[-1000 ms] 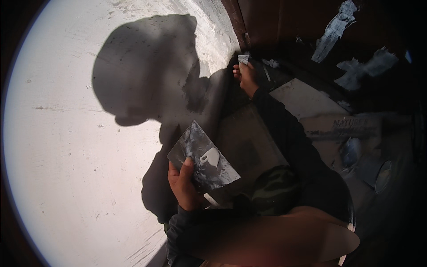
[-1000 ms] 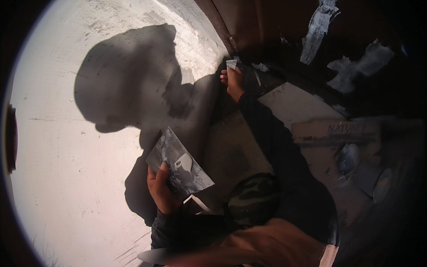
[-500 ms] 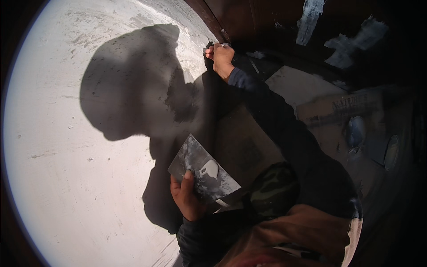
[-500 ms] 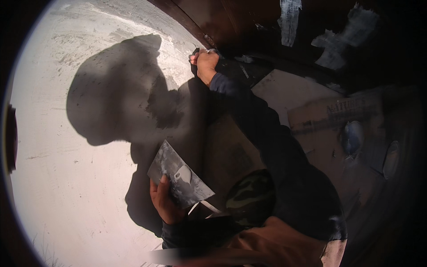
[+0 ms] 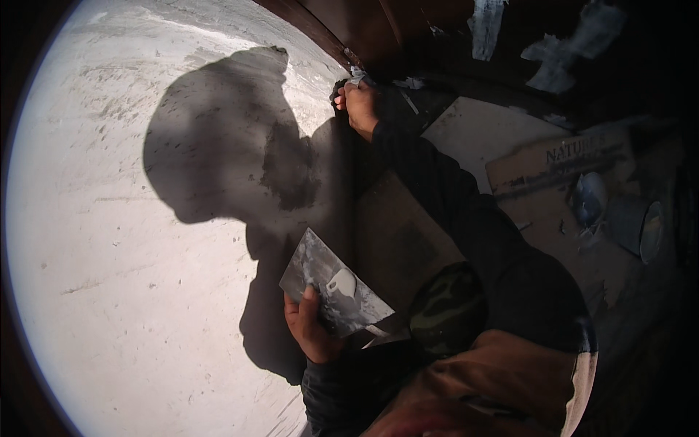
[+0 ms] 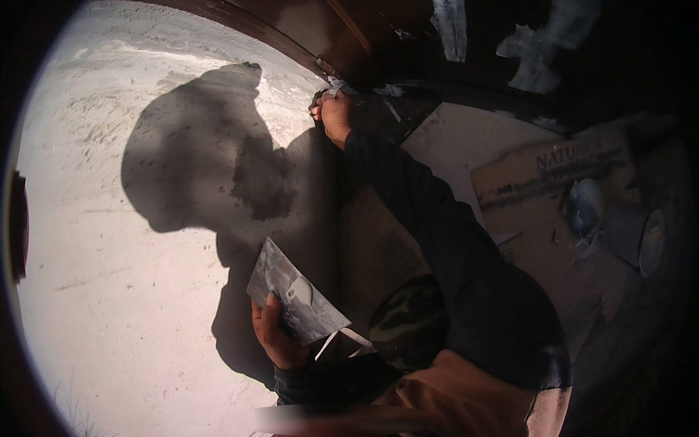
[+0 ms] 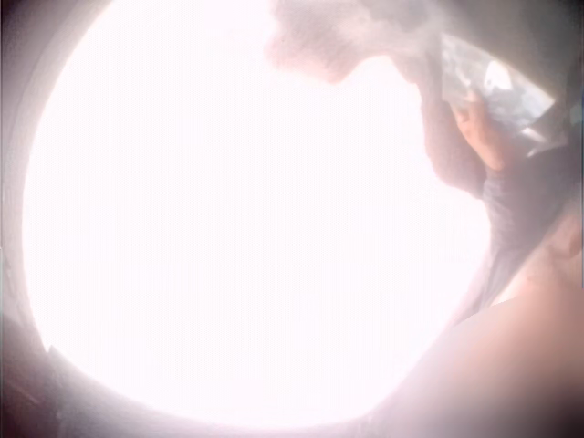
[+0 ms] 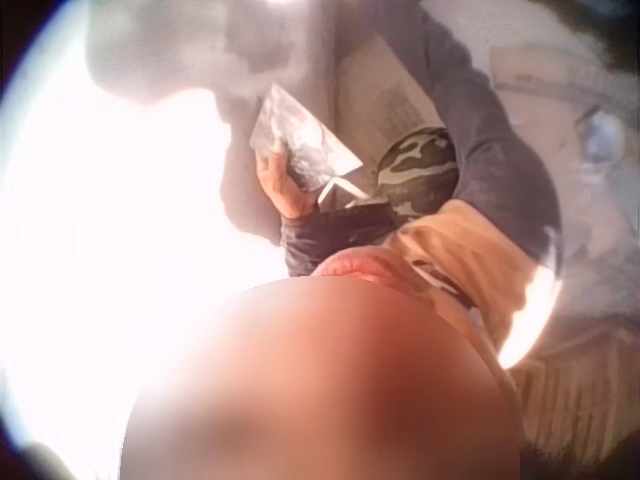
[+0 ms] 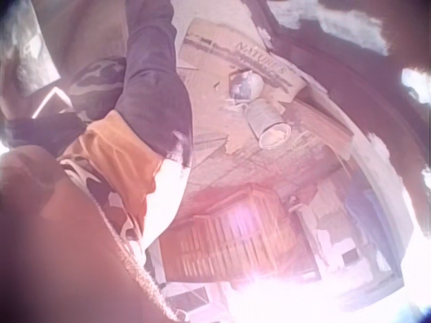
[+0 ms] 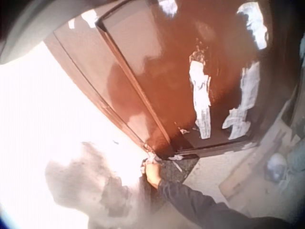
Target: The person applies a white filler to a brown door using a small putty knife and a larger metal trowel. They repeatedly scoop filler from a container, transfer it to the trowel, and apply it to various spots on the door surface.
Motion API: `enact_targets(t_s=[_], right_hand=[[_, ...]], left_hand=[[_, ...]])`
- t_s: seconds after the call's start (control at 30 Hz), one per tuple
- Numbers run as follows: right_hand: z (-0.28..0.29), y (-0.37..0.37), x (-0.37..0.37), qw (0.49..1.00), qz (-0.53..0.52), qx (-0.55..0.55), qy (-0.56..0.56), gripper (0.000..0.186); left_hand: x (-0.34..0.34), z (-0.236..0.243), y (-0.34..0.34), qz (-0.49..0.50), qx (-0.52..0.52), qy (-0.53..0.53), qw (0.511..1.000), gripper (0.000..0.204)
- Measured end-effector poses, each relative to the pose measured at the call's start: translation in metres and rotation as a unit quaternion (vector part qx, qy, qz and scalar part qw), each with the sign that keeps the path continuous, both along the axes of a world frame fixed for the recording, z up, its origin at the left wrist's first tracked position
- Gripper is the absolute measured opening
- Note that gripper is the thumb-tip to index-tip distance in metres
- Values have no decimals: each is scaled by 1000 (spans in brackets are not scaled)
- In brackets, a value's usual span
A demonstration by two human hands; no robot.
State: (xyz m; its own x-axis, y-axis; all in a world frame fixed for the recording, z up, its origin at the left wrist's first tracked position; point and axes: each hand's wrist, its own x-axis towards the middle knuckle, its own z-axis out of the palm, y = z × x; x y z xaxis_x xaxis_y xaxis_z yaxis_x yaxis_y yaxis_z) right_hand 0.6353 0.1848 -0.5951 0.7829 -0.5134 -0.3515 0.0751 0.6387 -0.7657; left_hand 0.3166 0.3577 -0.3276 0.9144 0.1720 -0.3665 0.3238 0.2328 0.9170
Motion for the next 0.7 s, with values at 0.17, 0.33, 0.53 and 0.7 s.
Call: enact_targets(t_s=[0.17,0.33,0.53,0.7], right_hand=[[-8,18,-13,997,-2,43,57,17],[-43,-17,-10,929,14,365,-50,19],[-42,-51,-11,890,136,423,-99,16],[-44,-66,-22,877,105,447,-142,20]], left_hand=[[2,-3,5,-17,0,7,1000,36],[2,-8,9,-28,-20,-3,999,35],[5,-10,15,-32,-10,27,999,36],[9,-8,13,-37,4,48,998,39]])
